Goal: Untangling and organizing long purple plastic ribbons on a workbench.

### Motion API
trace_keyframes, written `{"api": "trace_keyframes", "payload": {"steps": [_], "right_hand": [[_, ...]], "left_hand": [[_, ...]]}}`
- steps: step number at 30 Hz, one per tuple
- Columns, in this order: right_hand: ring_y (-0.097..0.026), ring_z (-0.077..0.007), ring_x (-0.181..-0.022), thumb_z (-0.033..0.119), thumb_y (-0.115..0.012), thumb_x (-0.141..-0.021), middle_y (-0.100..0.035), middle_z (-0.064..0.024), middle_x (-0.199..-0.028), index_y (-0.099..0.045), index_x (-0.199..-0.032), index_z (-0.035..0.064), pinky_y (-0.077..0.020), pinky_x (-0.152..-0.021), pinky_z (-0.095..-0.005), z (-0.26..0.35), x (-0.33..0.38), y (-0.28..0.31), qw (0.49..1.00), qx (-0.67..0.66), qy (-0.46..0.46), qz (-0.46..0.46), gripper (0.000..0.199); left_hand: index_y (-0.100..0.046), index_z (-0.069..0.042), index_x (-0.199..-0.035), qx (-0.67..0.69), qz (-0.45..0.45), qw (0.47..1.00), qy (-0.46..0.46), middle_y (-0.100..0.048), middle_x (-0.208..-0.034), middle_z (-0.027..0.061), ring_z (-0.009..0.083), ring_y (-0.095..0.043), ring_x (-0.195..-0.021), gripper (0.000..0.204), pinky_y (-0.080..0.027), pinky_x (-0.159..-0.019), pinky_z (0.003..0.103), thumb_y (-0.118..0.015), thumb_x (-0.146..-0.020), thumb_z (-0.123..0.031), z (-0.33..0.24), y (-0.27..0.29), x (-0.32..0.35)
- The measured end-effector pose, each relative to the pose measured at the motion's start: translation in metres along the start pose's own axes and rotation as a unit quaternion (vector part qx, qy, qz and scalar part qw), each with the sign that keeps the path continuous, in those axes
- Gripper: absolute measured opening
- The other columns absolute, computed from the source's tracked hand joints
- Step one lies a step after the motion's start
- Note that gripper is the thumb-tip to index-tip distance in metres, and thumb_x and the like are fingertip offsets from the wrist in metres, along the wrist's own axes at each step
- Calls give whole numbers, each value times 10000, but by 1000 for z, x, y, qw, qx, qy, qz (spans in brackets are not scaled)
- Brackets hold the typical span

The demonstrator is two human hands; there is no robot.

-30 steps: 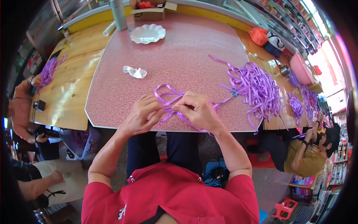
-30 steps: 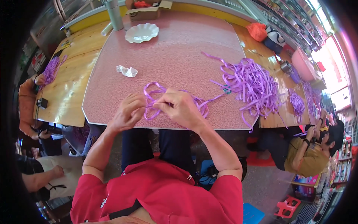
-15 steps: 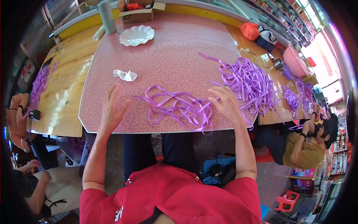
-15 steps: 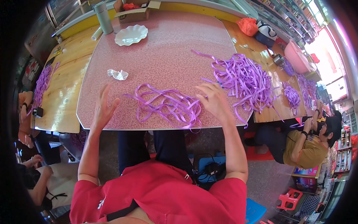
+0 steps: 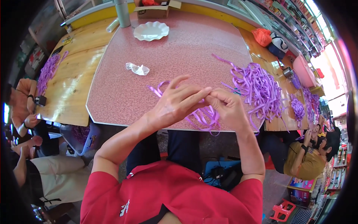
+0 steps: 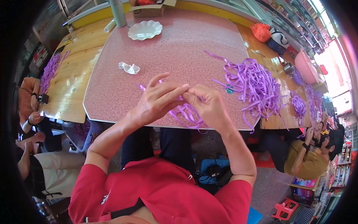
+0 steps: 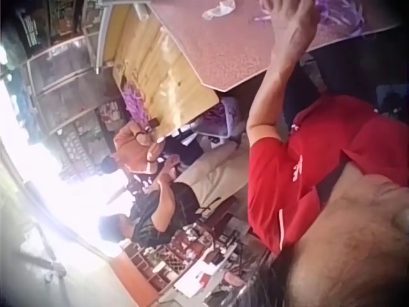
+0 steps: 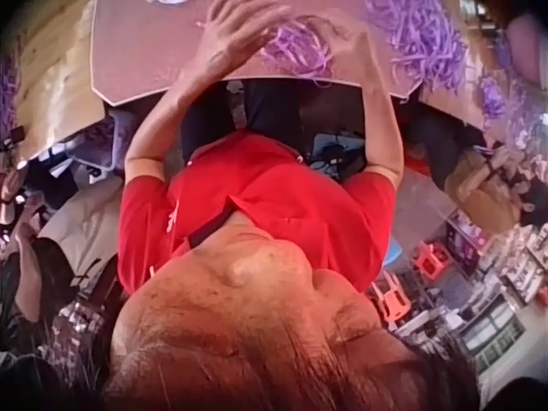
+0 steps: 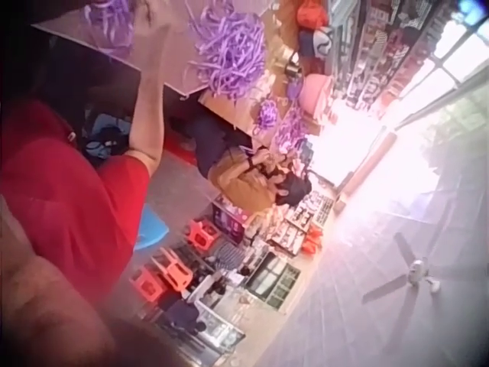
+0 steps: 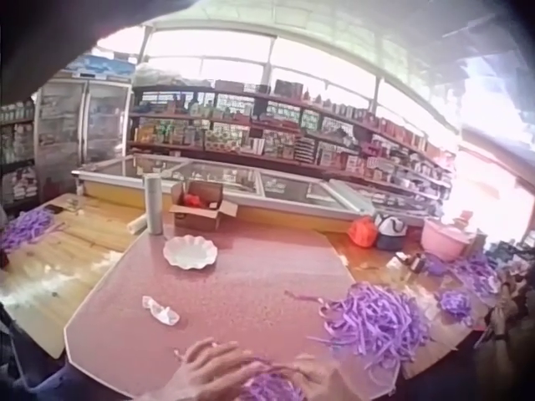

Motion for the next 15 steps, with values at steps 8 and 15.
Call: {"api": "trace_keyframes", "payload": {"steps": [8, 15], "right_hand": [[-539, -49, -752, 231, -642, -979, -630, 17, -819, -733, -992, -23, -441, -685, -209, 31, -30, -11, 987, -125, -91, 48, 269], [-488, -16, -680, 288, -674, -960, -599, 57, -743, -734, -1005, -24, -393, -582, -203, 44, -40, -11, 974, -143, -144, 103, 320]], "left_hand": [[-650, -67, -1236, -92, -44, 993, -59, -683, -1029, 64, 215, -666, -917, 513, -482, -919, 421, -797, -761, -190, 4, 45, -29], [-665, -63, -1188, -122, 30, 991, -55, -697, -992, 59, 207, -670, -891, 414, -484, -893, 416, -767, -804, -180, 8, 59, -27]]}}
Point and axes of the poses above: each hand's wrist, its own x-axis away from the middle knuckle, its own y-axis out of the back of the hand, z = x × y, the point moved 3 cm from there along -x, towards the middle knuckle
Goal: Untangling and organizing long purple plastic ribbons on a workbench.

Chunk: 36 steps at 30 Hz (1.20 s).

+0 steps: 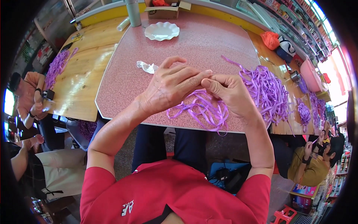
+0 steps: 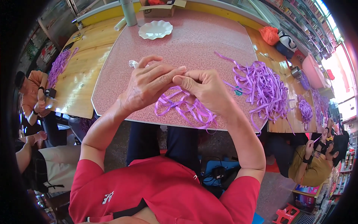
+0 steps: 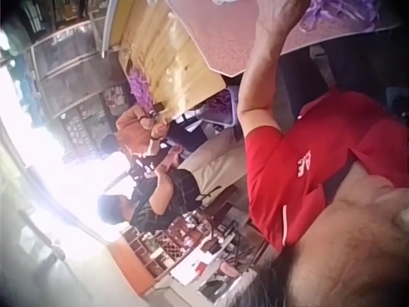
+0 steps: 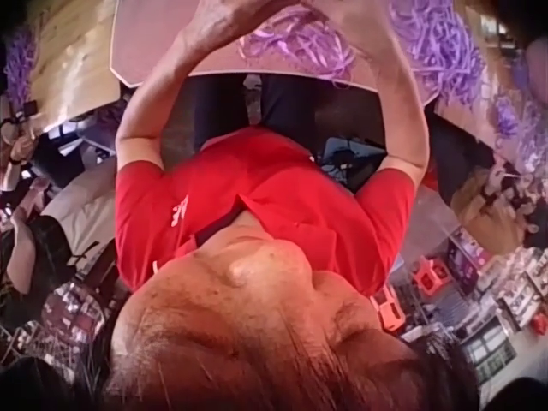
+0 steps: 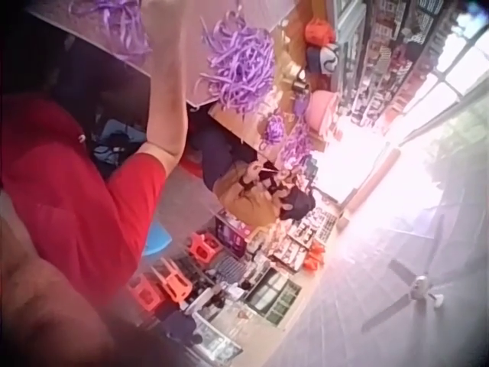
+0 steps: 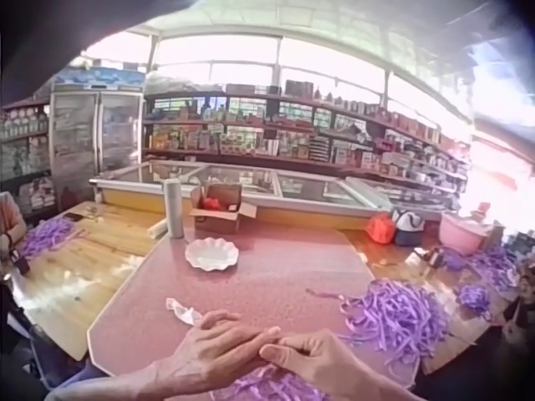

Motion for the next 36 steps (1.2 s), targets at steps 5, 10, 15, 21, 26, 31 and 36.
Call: {"api": "trace_keyframes", "payload": {"steps": [5, 10, 15, 21, 26, 31, 36], "right_hand": [[-445, -15, -595, 270, -673, -956, -536, 61, -676, -721, -931, 25, -354, -532, -194, -8, -4, 19, 998, 55, -5, 35, 251], [-460, -4, -620, 172, -661, -930, -583, 53, -716, -692, -871, 43, -341, -540, -196, -36, 6, 53, 991, 109, 10, 77, 145], [-546, -40, -657, 171, -660, -927, -653, 12, -761, -676, -868, 36, -413, -605, -213, -62, 25, 83, 989, 102, -81, 76, 147], [-519, -15, -563, 207, -662, -929, -657, 8, -721, -675, -865, 66, -400, -513, -181, -116, 48, 131, 983, 104, -150, 19, 155], [-510, -23, -529, 186, -681, -919, -644, -8, -703, -658, -837, 46, -399, -488, -181, -131, 66, 153, 986, 65, -127, -89, 164], [-492, -28, -513, 163, -698, -906, -627, -11, -698, -664, -854, 36, -397, -477, -187, -161, 84, 183, 980, -30, -101, -168, 142], [-491, -33, -506, 150, -698, -906, -635, -25, -717, -669, -866, 26, -413, -465, -205, -179, 92, 190, 975, -73, -94, -187, 134]], "left_hand": [[-683, -42, -1059, 159, 46, 984, 71, -695, -900, 88, 240, -669, -826, 210, -492, -870, 401, -712, -873, -133, 17, 7, 15], [-672, -19, -960, 434, 193, 803, 360, -692, -901, 55, 154, -640, -884, 162, -490, -826, 333, -610, -972, -168, 63, 21, 82], [-669, -22, -946, 446, 196, 771, 411, -674, -933, 46, 135, -616, -912, 263, -477, -853, 312, -575, -986, -265, 108, 52, 145], [-663, -38, -914, 369, 187, 766, 493, -647, -878, 34, 132, -604, -894, 292, -464, -872, 296, -568, -972, -308, 143, 83, 204], [-630, -52, -826, 406, 82, 717, 561, -614, -798, 42, 132, -577, -804, 291, -452, -762, 275, -554, -938, -309, 159, 100, 242], [-572, -57, -755, 421, 11, 709, 566, -581, -709, 48, 136, -544, -660, 296, -421, -642, 258, -532, -919, -300, 174, 105, 259], [-557, -79, -728, 346, 36, 711, 611, -571, -687, 26, 105, -540, -631, 308, -379, -546, 246, -531, -915, -322, 181, 101, 269]]}}
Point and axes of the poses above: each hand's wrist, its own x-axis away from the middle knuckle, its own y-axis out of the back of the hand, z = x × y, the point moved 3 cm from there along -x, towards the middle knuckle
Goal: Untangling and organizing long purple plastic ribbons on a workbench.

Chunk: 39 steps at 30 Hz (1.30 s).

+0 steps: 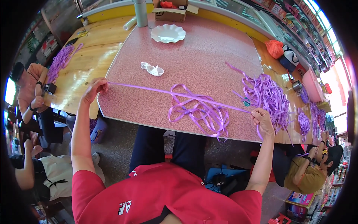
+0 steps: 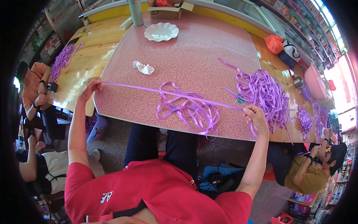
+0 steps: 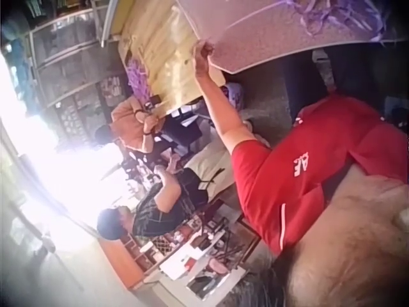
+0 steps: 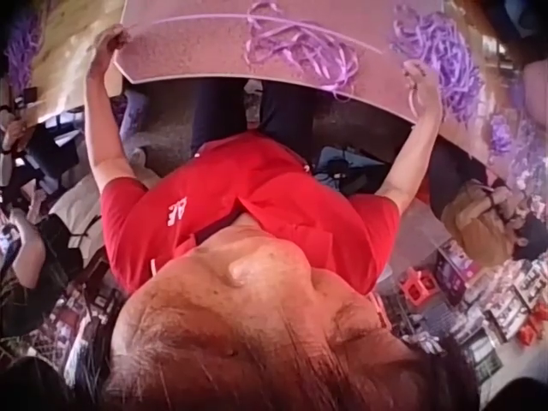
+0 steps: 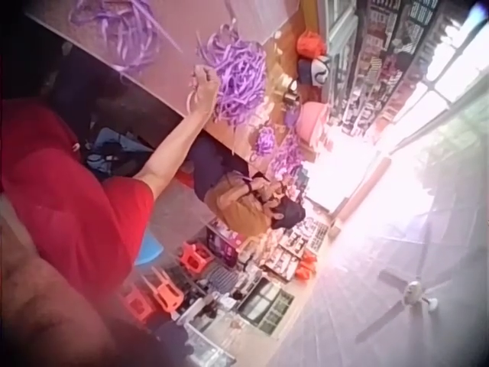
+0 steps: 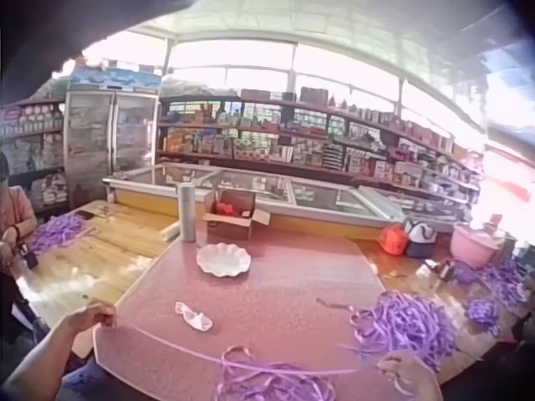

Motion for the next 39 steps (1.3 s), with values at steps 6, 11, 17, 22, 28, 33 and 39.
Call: {"api": "trace_keyframes", "payload": {"steps": [6, 11, 17, 22, 28, 33, 39], "right_hand": [[-496, -42, -508, 137, -690, -911, -634, -17, -726, -675, -884, 21, -435, -478, -208, 9, -3, -15, 999, 29, 15, -8, 120], [-519, -49, -567, 148, -661, -947, -630, -18, -784, -680, -995, 32, -479, -522, -223, 34, 11, -32, 994, -51, 74, -66, 127], [-501, -41, -616, 171, -662, -958, -631, -27, -838, -670, -1117, 19, -469, -547, -221, 59, 28, -75, 976, -198, 85, -19, 220], [-518, -53, -658, 92, -620, -964, -644, -45, -891, -626, -1201, -23, -474, -559, -219, 83, 54, -124, 970, -211, 110, 50, 264], [-520, -83, -667, 85, -600, -978, -636, -60, -907, -601, -1246, -32, -470, -580, -257, 81, 74, -158, 945, -285, 152, 39, 293], [-538, -104, -789, 111, -573, -1001, -619, -58, -1010, -598, -1249, 25, -482, -677, -261, 57, 83, -130, 945, -227, 229, -51, 264], [-619, -278, -1123, 120, -544, -1006, -635, -171, -1218, -616, -1185, 20, -507, -980, -458, 19, 62, -37, 886, -376, 239, -129, 218]], "left_hand": [[-664, -37, -975, -257, -60, 964, -41, -609, -710, 36, 144, -607, -654, 192, -475, -591, 277, -610, -888, -199, 26, 6, -21], [-629, -54, -1156, -452, -214, 853, -151, -639, -921, 128, 277, -632, -890, 355, -501, -806, 385, -683, -829, -182, 7, -27, -27], [-650, -40, -1111, -236, -118, 913, -311, -661, -1041, 113, 254, -626, -1001, 219, -489, -891, 378, -646, -901, -100, -73, -181, 7], [-551, -27, -1351, 12, 357, 908, -221, -568, -1340, 148, 256, -509, -1279, 397, -385, -1079, 395, -460, -1048, -266, -107, -349, 64], [-382, -49, -1474, 483, 325, 812, -48, -462, -1472, 128, 255, -395, -1398, 541, -280, -1176, 423, -435, -1049, -378, -128, -426, 67], [-565, -42, -1283, 644, 211, 735, 10, -648, -1258, 124, 272, -577, -1233, 376, -441, -1067, 418, -481, -1036, -312, -103, -384, 21], [-549, -22, -1290, 648, 14, 761, -21, -628, -1284, 149, 313, -556, -1265, 351, -452, -1072, 466, -457, -1046, -257, -55, -265, -17]]}}
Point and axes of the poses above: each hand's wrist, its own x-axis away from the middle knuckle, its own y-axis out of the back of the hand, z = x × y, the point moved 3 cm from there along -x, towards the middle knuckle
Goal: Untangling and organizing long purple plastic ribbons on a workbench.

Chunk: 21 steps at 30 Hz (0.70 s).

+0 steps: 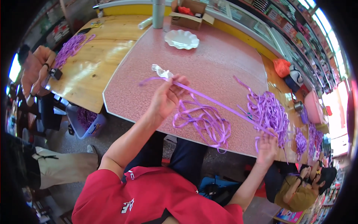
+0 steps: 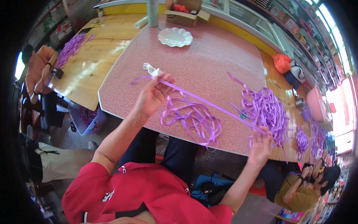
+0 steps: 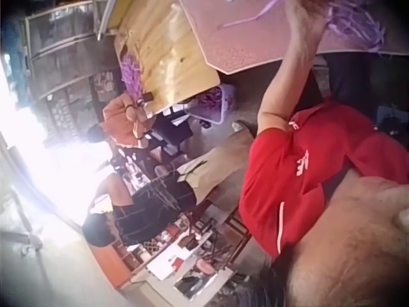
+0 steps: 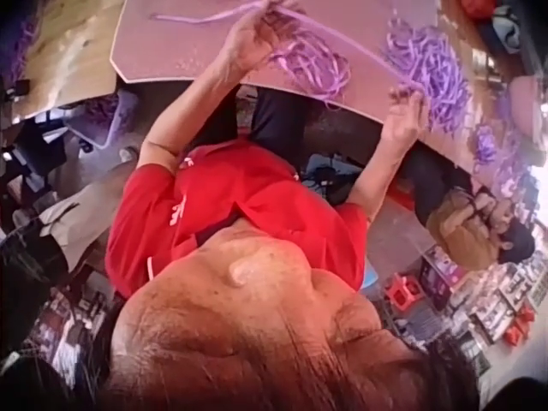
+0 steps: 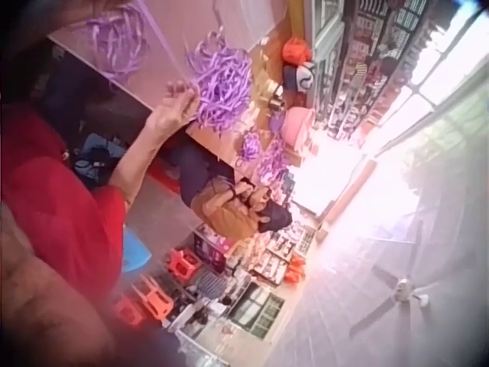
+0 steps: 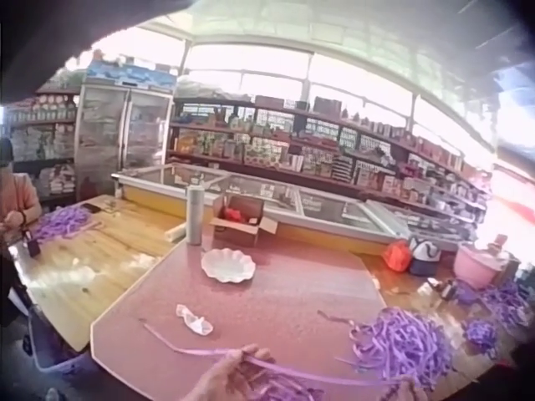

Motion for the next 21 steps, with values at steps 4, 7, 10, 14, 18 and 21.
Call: {"api": "trace_keyframes", "payload": {"steps": [4, 7, 10, 14, 18, 21], "right_hand": [[-566, -293, -1238, 93, -513, -1013, -613, -174, -1284, -565, -1227, -5, -402, -1109, -524, 21, -28, 92, 987, -124, -67, 75, 241], [-612, -256, -1148, 84, -516, -1011, -644, -150, -1204, -548, -1240, -18, -444, -1085, -477, 13, -36, 116, 989, -119, -76, 33, 252], [-554, -103, -702, 93, -539, -1011, -635, -82, -976, -560, -1252, -13, -498, -619, -226, 13, -40, 107, 998, -30, -7, -61, 264], [-465, -60, -601, 71, -556, -994, -600, -28, -908, -589, -1246, 36, -409, -497, -190, 5, -18, -14, 993, 112, 0, 21, 257], [-499, -31, -630, 36, -596, -953, -603, 10, -825, -677, -1139, 37, -381, -520, -183, -27, 8, -109, 894, 432, 42, 115, 203], [-482, -31, -652, -22, -627, -914, -578, 17, -792, -697, -1045, 10, -345, -542, -192, -49, 28, -177, 836, 461, 103, 281, 151]], "left_hand": [[-548, 21, -1266, -22, -67, 995, -75, -636, -1265, 160, 311, -579, -1235, 363, -466, -1059, 456, -429, -1057, -251, -55, 42, -16], [-557, 27, -1247, -63, -63, 991, -104, -669, -1140, 133, 303, -613, -1172, 367, -483, -1037, 456, -409, -1065, -255, -68, 47, -12], [-579, 22, -1186, -134, 3, 984, -113, -620, -879, 67, 242, -681, -930, 327, -544, -876, 372, -426, -1065, -240, -47, 19, 5], [-600, 19, -1188, -247, 82, 964, -53, -563, -804, 13, 129, -606, -757, 326, -510, -738, 259, -450, -1066, -244, -16, -33, 43], [-626, 12, -1214, -420, 168, 892, 4, -495, -802, -45, 41, -435, -698, 388, -360, -637, 205, -455, -1066, -304, 3, -61, 72], [-622, -6, -1239, -489, 210, 847, -16, -521, -830, -37, 43, -458, -746, 391, -380, -660, 210, -475, -1059, -320, 12, -80, 84]]}}
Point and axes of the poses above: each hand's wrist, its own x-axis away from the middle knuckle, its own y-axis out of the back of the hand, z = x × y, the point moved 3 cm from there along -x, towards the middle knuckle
